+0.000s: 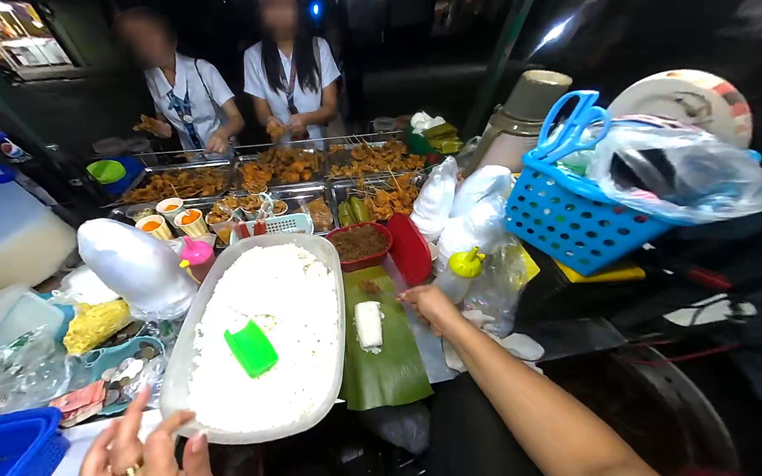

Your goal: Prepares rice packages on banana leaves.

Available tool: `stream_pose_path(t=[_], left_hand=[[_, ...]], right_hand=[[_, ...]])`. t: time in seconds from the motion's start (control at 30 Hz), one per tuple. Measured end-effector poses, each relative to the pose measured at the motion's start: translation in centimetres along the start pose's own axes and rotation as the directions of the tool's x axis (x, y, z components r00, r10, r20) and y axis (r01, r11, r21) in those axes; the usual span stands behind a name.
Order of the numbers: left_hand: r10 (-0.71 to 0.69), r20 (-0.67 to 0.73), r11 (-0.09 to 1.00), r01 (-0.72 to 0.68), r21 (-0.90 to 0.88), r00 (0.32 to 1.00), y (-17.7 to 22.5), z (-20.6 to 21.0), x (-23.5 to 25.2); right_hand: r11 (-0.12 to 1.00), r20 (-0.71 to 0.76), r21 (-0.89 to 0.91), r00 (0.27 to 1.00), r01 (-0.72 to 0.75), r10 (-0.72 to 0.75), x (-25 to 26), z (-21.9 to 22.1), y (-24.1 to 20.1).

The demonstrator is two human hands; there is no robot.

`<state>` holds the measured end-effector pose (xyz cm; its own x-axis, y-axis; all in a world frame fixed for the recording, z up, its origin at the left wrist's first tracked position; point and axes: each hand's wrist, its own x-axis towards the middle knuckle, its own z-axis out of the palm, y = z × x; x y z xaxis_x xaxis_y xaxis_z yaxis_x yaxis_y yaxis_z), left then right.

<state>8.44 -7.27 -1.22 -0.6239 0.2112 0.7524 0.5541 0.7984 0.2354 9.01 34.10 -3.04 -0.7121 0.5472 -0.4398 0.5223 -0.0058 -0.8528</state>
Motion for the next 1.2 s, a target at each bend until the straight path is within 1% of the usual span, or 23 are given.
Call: stream_pose_path(t=[0.1, 0.17, 0.27, 0.33, 0.4, 0.43, 0.47, 0.53, 0.57, 0.63, 0.67, 0.7, 0.73, 0.77, 0.8, 0.83, 0.87, 0.9, 0.93, 0.97, 1.03, 1.13, 1.2], left_hand=[[-0.053, -0.109, 0.998, 0.05, -0.025, 0.993, -0.7, 2.1, 2.3], [-0.067, -0.15, 0.996, 0.058, -0.06, 0.986, -0.7, 3.0, 3.1], [0.004, -0.17, 0.975, -0.041, -0.216, 0.986, 1.3, 2.5, 2.6], [0.12, -0.08, 0.916, -0.142, -0.375, 0.99, 3.8, 1.9, 1.0], [0.232, 0.123, 0.824, -0.128, -0.552, 0.965, 6.5, 2.4, -1.4], [0.269, 0.217, 0.817, -0.103, -0.567, 0.938, 7.7, 3.2, -2.6], [0.273, 0.248, 0.849, -0.112, -0.516, 0.93, 8.8, 4.2, -3.9], [0.262, 0.176, 0.911, -0.184, -0.369, 0.949, 10.0, 6.0, -5.5], [0.277, 0.121, 0.915, -0.223, -0.337, 0.953, 10.4, 6.5, -5.5], [0.343, 0.048, 0.889, -0.308, -0.34, 0.938, 11.1, 7.0, -5.3], [0.38, 0.048, 0.873, -0.341, -0.348, 0.924, 11.5, 7.2, -5.6], [0.394, 0.102, 0.874, -0.338, -0.35, 0.913, 11.8, 7.6, -6.2], [0.368, 0.233, 0.899, -0.28, -0.336, 0.9, 12.0, 7.8, -6.9], [0.28, 0.444, 0.942, -0.154, -0.297, 0.851, 12.3, 7.9, -7.3], [0.128, 0.689, 0.976, 0.033, -0.216, 0.713, 12.7, 8.0, -7.1], [-0.021, 0.861, 0.976, 0.199, -0.093, 0.507, 12.6, 8.5, -6.4], [-0.111, 0.93, 0.949, 0.316, -0.005, 0.35, 12.2, 9.6, -5.9], [-0.144, 0.949, 0.913, 0.408, 0.018, 0.28, 11.7, 10.7, -5.7], [-0.147, 0.952, 0.878, 0.478, 0.001, 0.269, 11.3, 11.5, -5.8], [-0.147, 0.946, 0.851, 0.525, -0.029, 0.29, 11.3, 12.0, -6.0], [-0.155, 0.935, 0.827, 0.559, -0.054, 0.319, 11.9, 12.5, -6.2], [-0.158, 0.948, 0.82, 0.571, -0.03, 0.277, 12.8, 12.5, -5.5], [-0.13, 0.966, 0.783, 0.621, -0.037, 0.222, 13.2, 12.3, -5.0]], right_hand=[[0.999, -0.001, -0.029, 0.999, -0.045, 0.045, -1.9, 0.2, 2.8], [0.986, -0.018, -0.169, 1.0, -0.015, 0.012, -2.2, 0.9, 4.2], [0.933, 0.029, -0.357, 0.999, 0.036, -0.027, -2.1, 1.7, 5.3], [0.881, 0.036, -0.464, 0.996, 0.088, -0.081, -2.6, 1.7, 4.7], [0.792, 0.037, -0.593, 0.987, 0.147, -0.156, -3.7, 2.0, 4.0], [0.709, 0.048, -0.685, 0.982, 0.166, -0.183, -4.3, 2.5, 4.0], [0.613, 0.067, -0.77, 0.978, 0.178, -0.199, -4.9, 3.3, 4.3], [0.452, 0.132, -0.868, 0.973, 0.206, -0.189, -6.0, 5.0, 5.2], [0.416, 0.167, -0.882, 0.972, 0.223, -0.167, -6.4, 5.8, 5.5], [0.396, 0.213, -0.886, 0.97, 0.242, -0.117, -6.6, 6.6, 5.5], [0.407, 0.215, -0.882, 0.971, 0.237, -0.1, -6.6, 6.6, 5.3], [0.411, 0.209, -0.881, 0.972, 0.236, -0.109, -6.6, 6.4, 5.0], [0.408, 0.203, -0.882, 0.971, 0.238, -0.129, -6.6, 6.1, 4.9], [0.407, 0.201, -0.881, 0.969, 0.242, -0.14, -6.5, 5.9, 4.8], [0.422, 0.201, -0.874, 0.97, 0.24, -0.135, -6.4, 5.7, 4.7], [0.461, 0.193, -0.857, 0.973, 0.231, -0.129, -6.2, 5.5, 4.4], [0.532, 0.167, -0.818, 0.975, 0.218, -0.143, -5.8, 5.2, 3.8], [0.628, 0.133, -0.747, 0.975, 0.218, -0.18, -5.0, 4.9, 2.8], [0.721, 0.104, -0.652, 0.969, 0.235, -0.222, -3.8, 4.6, 1.5], [0.789, 0.085, -0.559, 0.964, 0.255, -0.252, -2.5, 4.4, -0.1], [0.84, 0.074, -0.47, 0.96, 0.272, -0.27, 0.5, 4.1, -3.5], [0.767, 0.093, -0.586, 0.962, 0.26, -0.255, 3.7, 3.5, -7.5], [0.698, 0.101, -0.667, 0.96, 0.261, -0.262, 4.4, 3.0, -7.9]])
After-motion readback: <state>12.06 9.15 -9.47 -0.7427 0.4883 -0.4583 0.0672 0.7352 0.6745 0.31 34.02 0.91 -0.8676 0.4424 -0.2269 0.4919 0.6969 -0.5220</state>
